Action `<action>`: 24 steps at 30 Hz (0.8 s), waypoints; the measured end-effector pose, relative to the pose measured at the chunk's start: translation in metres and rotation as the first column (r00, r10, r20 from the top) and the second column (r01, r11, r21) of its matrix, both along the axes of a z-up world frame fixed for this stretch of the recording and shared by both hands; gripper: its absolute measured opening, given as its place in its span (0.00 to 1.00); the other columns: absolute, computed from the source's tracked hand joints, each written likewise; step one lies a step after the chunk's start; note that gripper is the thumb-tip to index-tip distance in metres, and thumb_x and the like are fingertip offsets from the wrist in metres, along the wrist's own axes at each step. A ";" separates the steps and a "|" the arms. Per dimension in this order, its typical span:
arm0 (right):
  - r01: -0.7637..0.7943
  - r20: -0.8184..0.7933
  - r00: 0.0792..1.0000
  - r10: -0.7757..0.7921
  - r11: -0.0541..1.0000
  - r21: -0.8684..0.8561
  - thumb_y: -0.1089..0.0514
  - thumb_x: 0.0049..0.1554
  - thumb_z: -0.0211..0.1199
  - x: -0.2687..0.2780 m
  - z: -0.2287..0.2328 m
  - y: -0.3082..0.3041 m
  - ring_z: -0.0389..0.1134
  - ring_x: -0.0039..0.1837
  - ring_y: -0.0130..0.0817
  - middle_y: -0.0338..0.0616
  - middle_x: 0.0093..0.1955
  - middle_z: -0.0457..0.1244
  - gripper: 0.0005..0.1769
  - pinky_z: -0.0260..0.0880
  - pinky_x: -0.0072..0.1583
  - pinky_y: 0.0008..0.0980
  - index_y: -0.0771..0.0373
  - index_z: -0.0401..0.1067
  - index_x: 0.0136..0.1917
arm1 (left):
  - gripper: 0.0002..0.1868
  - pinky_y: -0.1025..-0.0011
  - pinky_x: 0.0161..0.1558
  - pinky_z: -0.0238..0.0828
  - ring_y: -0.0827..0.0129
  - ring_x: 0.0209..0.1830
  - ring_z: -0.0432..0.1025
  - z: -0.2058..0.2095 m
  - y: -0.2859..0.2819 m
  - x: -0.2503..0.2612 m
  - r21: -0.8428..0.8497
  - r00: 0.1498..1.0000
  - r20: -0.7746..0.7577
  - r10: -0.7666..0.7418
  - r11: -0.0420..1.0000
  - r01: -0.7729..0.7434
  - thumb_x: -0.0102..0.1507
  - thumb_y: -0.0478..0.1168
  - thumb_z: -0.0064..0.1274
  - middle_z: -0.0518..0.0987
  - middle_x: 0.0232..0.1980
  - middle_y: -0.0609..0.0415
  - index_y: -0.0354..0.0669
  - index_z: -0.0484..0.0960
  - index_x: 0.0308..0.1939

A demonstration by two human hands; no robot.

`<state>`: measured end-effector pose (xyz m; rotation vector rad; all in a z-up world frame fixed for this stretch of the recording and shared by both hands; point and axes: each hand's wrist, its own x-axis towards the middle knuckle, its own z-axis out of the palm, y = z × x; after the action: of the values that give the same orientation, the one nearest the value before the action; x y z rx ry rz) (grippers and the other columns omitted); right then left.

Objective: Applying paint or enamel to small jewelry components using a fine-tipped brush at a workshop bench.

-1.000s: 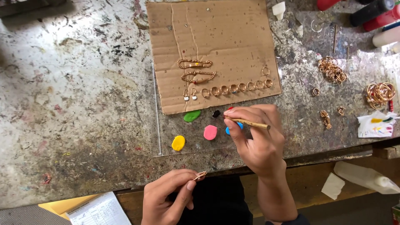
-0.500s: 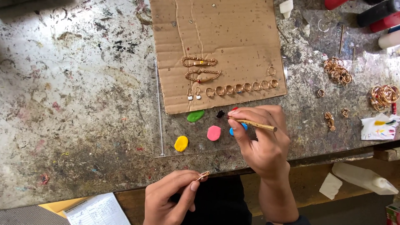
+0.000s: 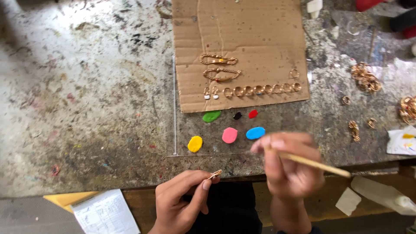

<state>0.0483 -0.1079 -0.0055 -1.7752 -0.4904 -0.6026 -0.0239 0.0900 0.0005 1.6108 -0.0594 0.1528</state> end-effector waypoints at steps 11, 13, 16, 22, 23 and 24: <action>-0.255 -0.218 0.946 0.241 0.966 -0.039 0.66 0.55 0.65 -0.037 0.003 0.022 0.79 0.44 0.36 0.45 0.43 0.67 0.07 0.85 0.49 0.24 0.60 0.68 0.45 | 0.08 0.86 0.21 0.68 0.80 0.12 0.73 -0.006 -0.007 0.000 0.098 0.994 0.005 0.105 0.990 -0.105 0.67 0.34 0.50 0.85 0.32 0.51 0.37 0.85 0.42; -0.204 -0.175 0.965 0.195 0.978 -0.035 0.65 0.55 0.64 -0.039 -0.003 0.026 0.80 0.42 0.37 0.46 0.41 0.67 0.06 0.85 0.48 0.23 0.61 0.68 0.44 | 0.07 0.86 0.21 0.69 0.80 0.12 0.73 -0.008 -0.009 0.000 0.121 0.993 0.007 0.118 0.986 -0.118 0.67 0.34 0.51 0.85 0.32 0.51 0.38 0.85 0.42; -0.145 -0.148 0.979 0.140 0.989 -0.026 0.64 0.55 0.63 -0.039 -0.005 0.029 0.80 0.41 0.38 0.47 0.39 0.67 0.05 0.86 0.46 0.23 0.61 0.68 0.43 | 0.07 0.84 0.24 0.71 0.78 0.15 0.74 -0.011 -0.009 0.000 0.144 0.992 0.026 0.124 0.981 -0.127 0.66 0.33 0.52 0.85 0.34 0.49 0.36 0.84 0.43; -0.079 -0.135 0.989 0.065 0.992 -0.101 0.63 0.56 0.63 -0.040 -0.004 0.031 0.81 0.40 0.34 0.45 0.39 0.68 0.05 0.84 0.45 0.19 0.60 0.68 0.42 | 0.07 0.83 0.28 0.74 0.79 0.14 0.72 -0.016 -0.010 0.000 0.156 0.994 0.061 0.090 0.983 -0.099 0.66 0.31 0.52 0.84 0.35 0.48 0.35 0.84 0.46; -0.082 -0.153 0.986 0.063 0.990 -0.116 0.62 0.56 0.64 -0.040 -0.002 0.031 0.81 0.41 0.34 0.45 0.39 0.68 0.05 0.84 0.46 0.20 0.59 0.68 0.43 | 0.07 0.83 0.28 0.74 0.78 0.15 0.73 -0.016 -0.009 0.000 0.158 0.994 0.063 0.089 0.983 -0.098 0.66 0.31 0.52 0.84 0.34 0.48 0.34 0.84 0.46; -0.084 -0.170 0.984 0.062 0.988 -0.130 0.62 0.56 0.64 -0.040 -0.001 0.031 0.81 0.41 0.33 0.45 0.40 0.69 0.05 0.84 0.47 0.20 0.59 0.68 0.43 | 0.07 0.82 0.28 0.74 0.78 0.15 0.73 -0.016 -0.009 0.000 0.161 0.994 0.065 0.088 0.982 -0.097 0.66 0.31 0.52 0.84 0.34 0.48 0.34 0.84 0.45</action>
<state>0.0080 -0.0772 -0.0066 -1.9099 -0.4893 -0.3737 -0.0238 0.0810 -0.0156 1.7741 -0.0425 0.2722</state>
